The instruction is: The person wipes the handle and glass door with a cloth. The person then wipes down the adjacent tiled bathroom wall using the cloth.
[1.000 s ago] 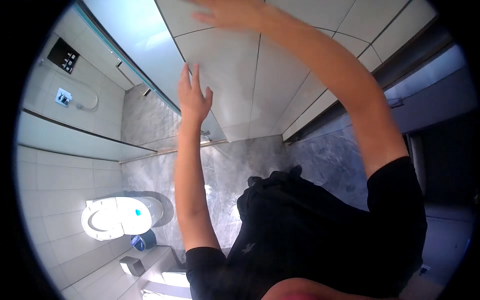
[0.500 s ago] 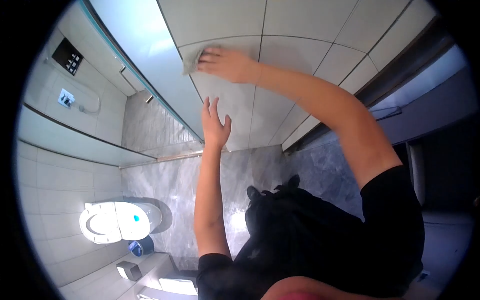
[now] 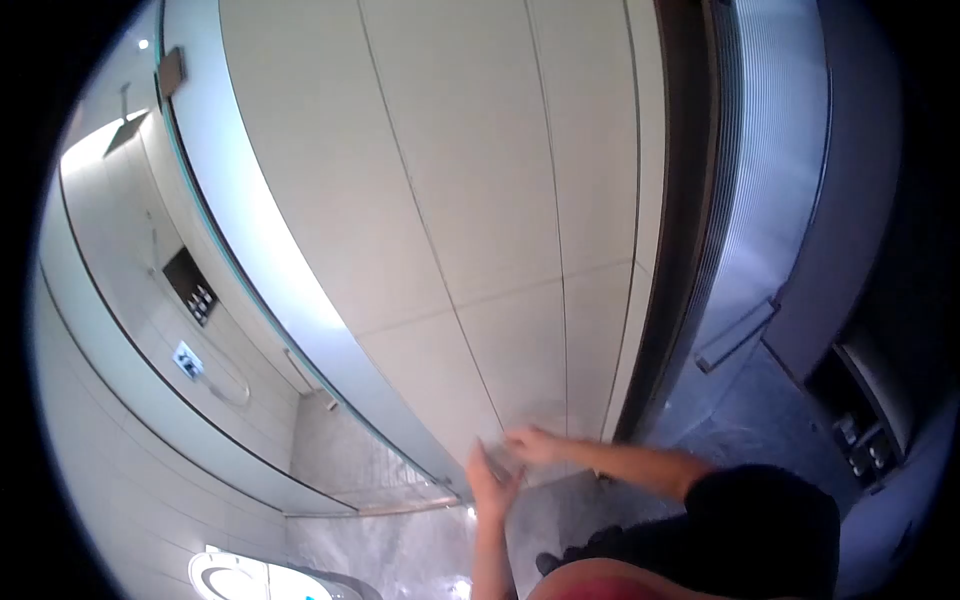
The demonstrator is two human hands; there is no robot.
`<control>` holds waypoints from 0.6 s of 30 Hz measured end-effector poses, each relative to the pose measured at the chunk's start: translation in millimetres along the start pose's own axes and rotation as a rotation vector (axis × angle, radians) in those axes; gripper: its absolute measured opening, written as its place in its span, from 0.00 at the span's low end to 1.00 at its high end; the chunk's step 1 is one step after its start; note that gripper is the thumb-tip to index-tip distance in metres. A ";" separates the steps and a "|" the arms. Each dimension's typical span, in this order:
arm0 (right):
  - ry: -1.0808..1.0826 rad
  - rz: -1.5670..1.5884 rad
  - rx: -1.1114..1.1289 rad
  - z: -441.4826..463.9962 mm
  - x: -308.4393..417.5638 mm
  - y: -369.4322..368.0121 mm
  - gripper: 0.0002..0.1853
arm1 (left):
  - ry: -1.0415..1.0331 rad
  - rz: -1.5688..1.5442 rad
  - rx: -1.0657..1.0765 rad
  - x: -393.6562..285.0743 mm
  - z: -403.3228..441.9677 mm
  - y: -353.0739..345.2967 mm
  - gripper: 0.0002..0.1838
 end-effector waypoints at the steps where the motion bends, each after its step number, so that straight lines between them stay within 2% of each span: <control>1: -0.116 0.058 0.122 -36.5 5.9 4.1 0.06 | 0.142 -0.167 0.135 -11.2 -17.4 -5.2 0.55; 2: -0.319 0.135 0.180 -68.6 16.2 6.5 0.15 | 0.243 -0.214 0.223 -9.3 -42.3 -17.6 0.49; 3: -0.281 0.183 0.114 -95.5 4.3 -1.4 0.18 | 0.347 -0.264 0.318 -6.9 -57.3 -34.1 0.43; 5: -0.345 0.192 0.141 -135.0 5.7 4.8 0.20 | 0.464 -0.296 0.470 -38.6 -82.4 -37.7 0.29; 6: -0.318 0.195 0.108 -165.7 3.9 1.4 0.21 | 0.483 -0.296 0.495 -49.9 -108.6 -44.7 0.27; 8: -0.266 0.211 0.050 -192.8 -6.3 1.8 0.21 | 0.534 -0.290 0.542 -57.7 -126.4 -57.6 0.23; 11: -0.327 0.253 -0.080 -227.6 -19.9 8.5 0.20 | 0.582 -0.366 0.537 -96.5 -125.9 -59.0 0.21; 14: -0.238 0.314 -0.351 -247.5 -16.5 14.8 0.18 | 0.615 -0.159 0.598 -139.5 -102.6 -48.0 0.20; 18: -0.330 0.316 -0.431 -265.7 -4.1 39.4 0.16 | 0.600 -0.257 0.465 -134.7 -110.3 -73.3 0.20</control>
Point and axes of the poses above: each hand's wrist, its own z-axis towards the middle knuckle, its own y-axis out of the back of the hand, x = y × z, the point moved 1 cm from there along z, towards the middle knuckle, and after that the axes turned 2 degrees about z, right-handed, at the moved point
